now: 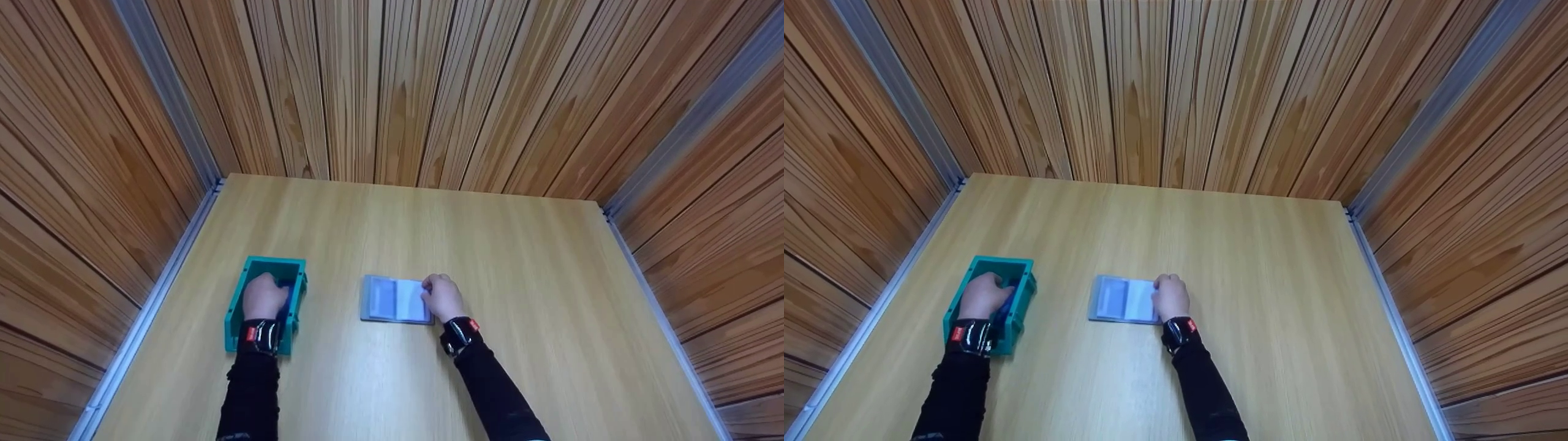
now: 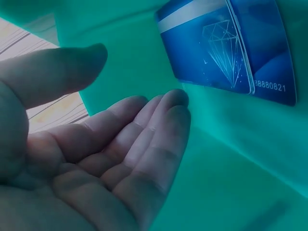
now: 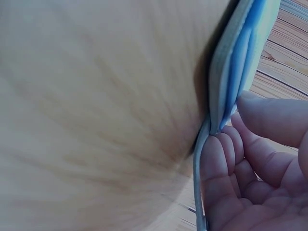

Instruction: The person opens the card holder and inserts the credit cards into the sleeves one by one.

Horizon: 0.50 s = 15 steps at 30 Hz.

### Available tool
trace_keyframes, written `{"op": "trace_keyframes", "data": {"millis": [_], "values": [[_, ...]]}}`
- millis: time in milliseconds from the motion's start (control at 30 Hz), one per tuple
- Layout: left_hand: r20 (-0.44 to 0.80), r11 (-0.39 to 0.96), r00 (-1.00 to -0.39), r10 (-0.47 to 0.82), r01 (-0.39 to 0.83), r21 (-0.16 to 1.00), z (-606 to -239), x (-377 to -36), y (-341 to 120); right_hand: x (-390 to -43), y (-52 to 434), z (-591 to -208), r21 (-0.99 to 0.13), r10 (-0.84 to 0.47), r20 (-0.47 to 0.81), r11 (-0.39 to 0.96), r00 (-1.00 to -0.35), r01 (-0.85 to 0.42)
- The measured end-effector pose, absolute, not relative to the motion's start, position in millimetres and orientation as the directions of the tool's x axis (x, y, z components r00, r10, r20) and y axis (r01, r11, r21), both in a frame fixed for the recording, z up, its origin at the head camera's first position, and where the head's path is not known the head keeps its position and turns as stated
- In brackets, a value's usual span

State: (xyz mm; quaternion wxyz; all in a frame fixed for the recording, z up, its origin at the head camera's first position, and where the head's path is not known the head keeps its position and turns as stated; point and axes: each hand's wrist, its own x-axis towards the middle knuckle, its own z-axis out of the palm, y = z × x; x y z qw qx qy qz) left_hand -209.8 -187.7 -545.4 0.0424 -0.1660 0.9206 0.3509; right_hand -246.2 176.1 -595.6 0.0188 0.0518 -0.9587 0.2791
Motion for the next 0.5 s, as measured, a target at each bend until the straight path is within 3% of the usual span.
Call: {"op": "trace_keyframes", "data": {"millis": [500], "values": [[-0.220, 0.737, -0.938, -0.267, -0.346, 0.580, -546.2, -219.1, -188.4, -245.6, 176.4, -597.0, -0.543, -0.090, 0.074, 0.832, -0.993, -0.116]]}}
